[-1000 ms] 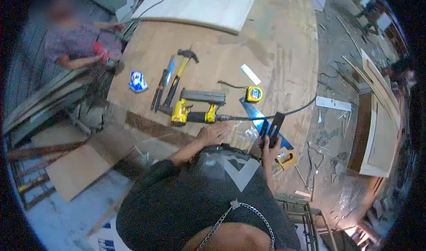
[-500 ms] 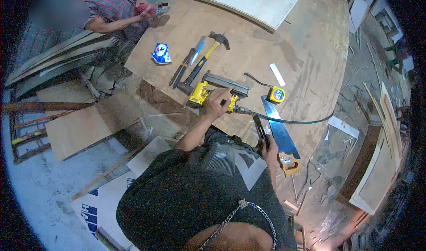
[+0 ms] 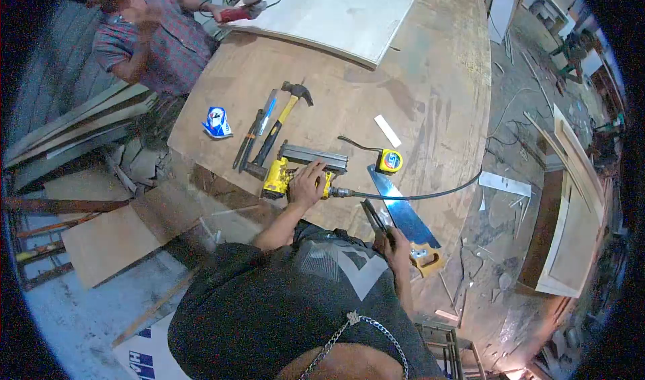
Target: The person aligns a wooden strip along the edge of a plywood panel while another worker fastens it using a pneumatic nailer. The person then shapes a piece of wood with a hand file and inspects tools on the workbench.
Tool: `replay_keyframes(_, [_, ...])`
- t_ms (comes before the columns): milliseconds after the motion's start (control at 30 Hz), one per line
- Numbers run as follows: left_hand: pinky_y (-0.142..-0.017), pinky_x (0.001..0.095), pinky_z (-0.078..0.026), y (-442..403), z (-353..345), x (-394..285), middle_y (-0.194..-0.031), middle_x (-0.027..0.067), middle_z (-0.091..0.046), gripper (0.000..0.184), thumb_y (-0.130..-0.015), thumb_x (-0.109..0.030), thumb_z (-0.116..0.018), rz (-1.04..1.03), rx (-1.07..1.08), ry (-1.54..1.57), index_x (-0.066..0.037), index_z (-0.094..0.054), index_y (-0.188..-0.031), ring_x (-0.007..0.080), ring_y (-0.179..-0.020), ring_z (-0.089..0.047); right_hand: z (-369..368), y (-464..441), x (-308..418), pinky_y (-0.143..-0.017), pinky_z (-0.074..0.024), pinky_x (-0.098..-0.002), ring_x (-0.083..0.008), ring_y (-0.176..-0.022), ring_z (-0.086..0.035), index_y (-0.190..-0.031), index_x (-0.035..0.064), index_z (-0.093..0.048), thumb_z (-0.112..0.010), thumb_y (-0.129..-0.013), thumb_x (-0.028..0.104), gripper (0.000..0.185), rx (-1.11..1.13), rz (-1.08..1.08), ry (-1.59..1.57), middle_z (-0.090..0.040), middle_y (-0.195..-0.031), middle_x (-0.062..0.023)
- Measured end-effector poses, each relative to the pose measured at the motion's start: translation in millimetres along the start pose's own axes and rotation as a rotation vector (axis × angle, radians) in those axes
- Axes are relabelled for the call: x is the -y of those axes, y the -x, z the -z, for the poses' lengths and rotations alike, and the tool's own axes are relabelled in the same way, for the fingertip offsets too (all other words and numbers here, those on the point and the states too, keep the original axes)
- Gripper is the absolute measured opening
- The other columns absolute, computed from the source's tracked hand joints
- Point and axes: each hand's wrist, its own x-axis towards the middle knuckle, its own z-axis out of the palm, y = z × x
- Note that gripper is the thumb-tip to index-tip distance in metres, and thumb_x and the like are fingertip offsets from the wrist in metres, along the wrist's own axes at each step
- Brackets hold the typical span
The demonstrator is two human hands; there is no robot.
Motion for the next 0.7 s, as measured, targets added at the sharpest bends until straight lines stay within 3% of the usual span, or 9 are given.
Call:
replay_keyframes(200, [-0.079,0.0386,-0.049,1,-2,1,-0.116,0.0115,-0.059,0.031,-0.082,-0.018,-0.054,0.021,0.000,0.013,-0.008,-0.060,-0.111,0.0299,-0.094,-0.061,-2,2,2,-0.062,-0.0455,-0.0359,-0.0306,-0.068,-0.059,-0.095,-0.0002,-0.061,-0.062,-0.077,0.005,0.018,-0.092,-0.019,-0.115,-0.060,-0.078,-0.0181])
replay_keyframes(400, [-0.080,0.0387,-0.049,4,-6,4,-0.115,0.0097,-0.059,0.031,-0.081,-0.019,-0.055,-0.001,-0.026,-0.018,-0.009,-0.061,-0.110,0.0286,-0.094,-0.061,-1,4,3,-0.064,-0.0471,-0.0313,-0.0266,-0.072,-0.062,-0.092,-0.0007,-0.063,-0.064,-0.076,0.005,0.017,-0.105,0.086,-0.108,-0.062,-0.082,-0.0170])
replay_keyframes(433, [-0.080,0.0386,-0.049,4,-5,3,-0.115,0.0094,-0.059,0.031,-0.082,-0.018,-0.054,0.019,-0.016,0.000,-0.009,-0.061,-0.110,0.0286,-0.094,-0.061,0,4,11,-0.061,-0.0472,-0.0285,-0.0192,-0.066,-0.061,-0.092,-0.0016,-0.063,-0.066,-0.078,0.007,0.017,-0.115,0.015,-0.193,-0.064,-0.077,-0.0129])
replay_keyframes(467, [-0.081,0.0385,-0.048,4,-3,2,-0.115,0.0090,-0.059,0.030,-0.082,-0.018,-0.054,0.040,-0.006,0.019,-0.009,-0.061,-0.110,0.0286,-0.095,-0.061,-5,6,6,-0.061,-0.0472,-0.0285,-0.0192,-0.066,-0.061,-0.092,-0.0016,-0.063,-0.066,-0.078,0.007,0.017,-0.123,0.028,-0.195,-0.064,-0.077,-0.0129])
replay_keyframes(533, [-0.079,0.0386,-0.049,3,0,-2,-0.115,0.0088,-0.059,0.030,-0.082,-0.018,-0.054,0.024,-0.020,0.014,-0.009,-0.061,-0.109,0.0290,-0.093,-0.061,-14,15,-15,-0.056,-0.0451,-0.0246,-0.0112,-0.060,-0.057,-0.092,-0.0015,-0.063,-0.068,-0.079,0.010,0.018,-0.046,-0.305,-0.533,-0.062,-0.069,-0.0075])
replay_keyframes(567, [-0.078,0.0387,-0.050,2,0,-3,-0.115,0.0089,-0.059,0.029,-0.082,-0.018,-0.054,0.026,-0.023,0.000,-0.009,-0.061,-0.109,0.0291,-0.091,-0.062,-15,15,-20,-0.053,-0.0425,-0.0216,-0.0065,-0.057,-0.054,-0.090,-0.0010,-0.064,-0.069,-0.079,0.014,0.019,-0.067,-0.263,-0.412,-0.058,-0.063,-0.0035])
replay_keyframes(700, [-0.075,0.0386,-0.051,3,0,-2,-0.115,0.0086,-0.059,0.029,-0.082,-0.018,-0.054,0.010,-0.026,-0.012,-0.010,-0.061,-0.108,0.0291,-0.088,-0.063,-9,12,-11,-0.050,-0.0416,-0.0217,-0.0087,-0.054,-0.053,-0.084,-0.0010,-0.064,-0.069,-0.079,0.014,0.016,-0.086,-0.141,-0.141,-0.059,-0.062,-0.0031])
